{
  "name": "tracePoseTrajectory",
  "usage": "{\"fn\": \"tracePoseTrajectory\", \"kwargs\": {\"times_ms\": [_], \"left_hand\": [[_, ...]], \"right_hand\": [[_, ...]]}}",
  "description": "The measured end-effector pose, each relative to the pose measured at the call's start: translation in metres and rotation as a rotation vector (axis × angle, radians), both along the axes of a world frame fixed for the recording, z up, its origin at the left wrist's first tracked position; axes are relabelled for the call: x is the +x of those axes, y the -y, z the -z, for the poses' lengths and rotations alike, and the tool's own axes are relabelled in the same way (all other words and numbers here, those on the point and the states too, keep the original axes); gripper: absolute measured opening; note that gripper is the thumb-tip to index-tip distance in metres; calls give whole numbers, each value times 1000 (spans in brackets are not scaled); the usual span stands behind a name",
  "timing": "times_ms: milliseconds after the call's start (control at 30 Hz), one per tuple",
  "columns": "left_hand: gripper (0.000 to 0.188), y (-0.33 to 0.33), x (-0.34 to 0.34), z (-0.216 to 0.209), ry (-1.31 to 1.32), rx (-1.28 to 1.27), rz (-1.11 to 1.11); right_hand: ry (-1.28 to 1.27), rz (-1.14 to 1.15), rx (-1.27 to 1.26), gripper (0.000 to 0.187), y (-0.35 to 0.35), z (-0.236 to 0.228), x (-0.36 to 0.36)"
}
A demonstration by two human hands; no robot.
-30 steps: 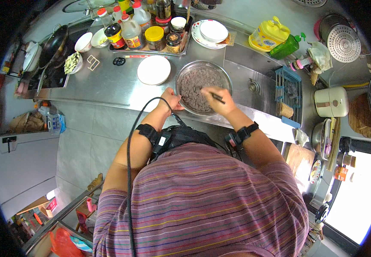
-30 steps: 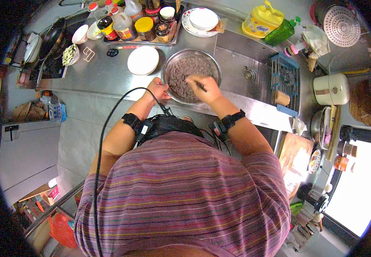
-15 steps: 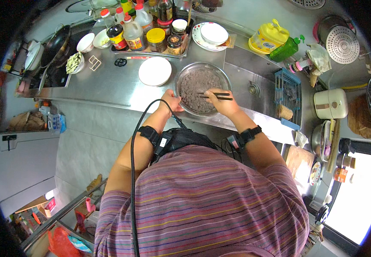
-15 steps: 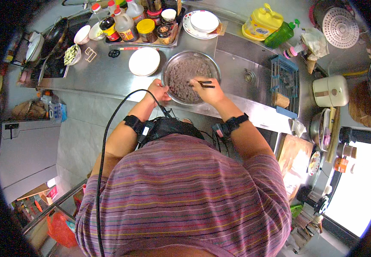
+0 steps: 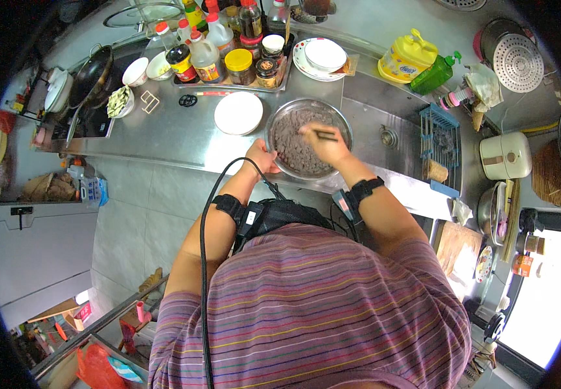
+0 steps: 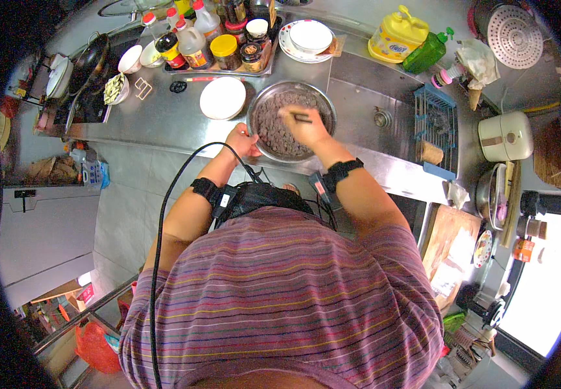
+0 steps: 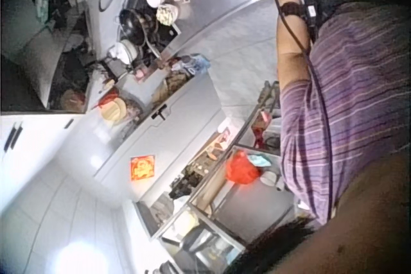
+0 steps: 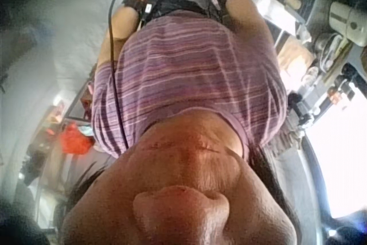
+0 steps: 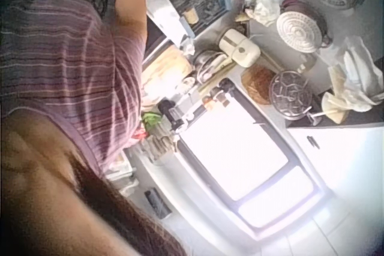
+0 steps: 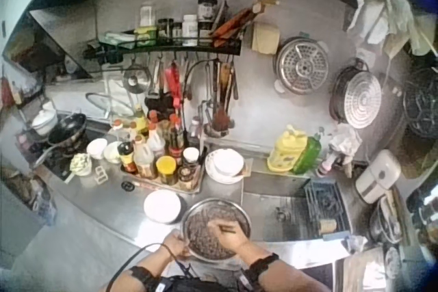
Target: The person mixes a dark ground meat mixture in a metal bowl using chopsticks, then switches to mixing by hand. They add a white powder from a bag and continue kneading the mixture with both hands.
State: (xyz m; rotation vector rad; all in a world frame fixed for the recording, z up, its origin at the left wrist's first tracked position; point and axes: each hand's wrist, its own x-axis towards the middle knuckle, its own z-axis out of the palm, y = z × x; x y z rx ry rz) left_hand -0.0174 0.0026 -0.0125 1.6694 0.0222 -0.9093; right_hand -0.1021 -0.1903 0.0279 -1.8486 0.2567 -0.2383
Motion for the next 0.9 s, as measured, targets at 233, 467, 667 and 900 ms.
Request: {"fn": "tracePoseTrajectory", "kwargs": {"times_ms": [233,467,667,900], "left_hand": [[23,-7,5,8,-54,-86,13],[20,-2,9,-3,-51,35,52],[20,-1,7,0,-114,-16,-34],[21,1,8,14,-127,-87,-58]], "right_hand": [[-430,-85,-32,28,54,-50,-29],[-164,-32,-62,30,67,-44,4],[-148,-129,-518,30,113,-51,8],[-408,-51,-80,31,88,-66,-57]]}}
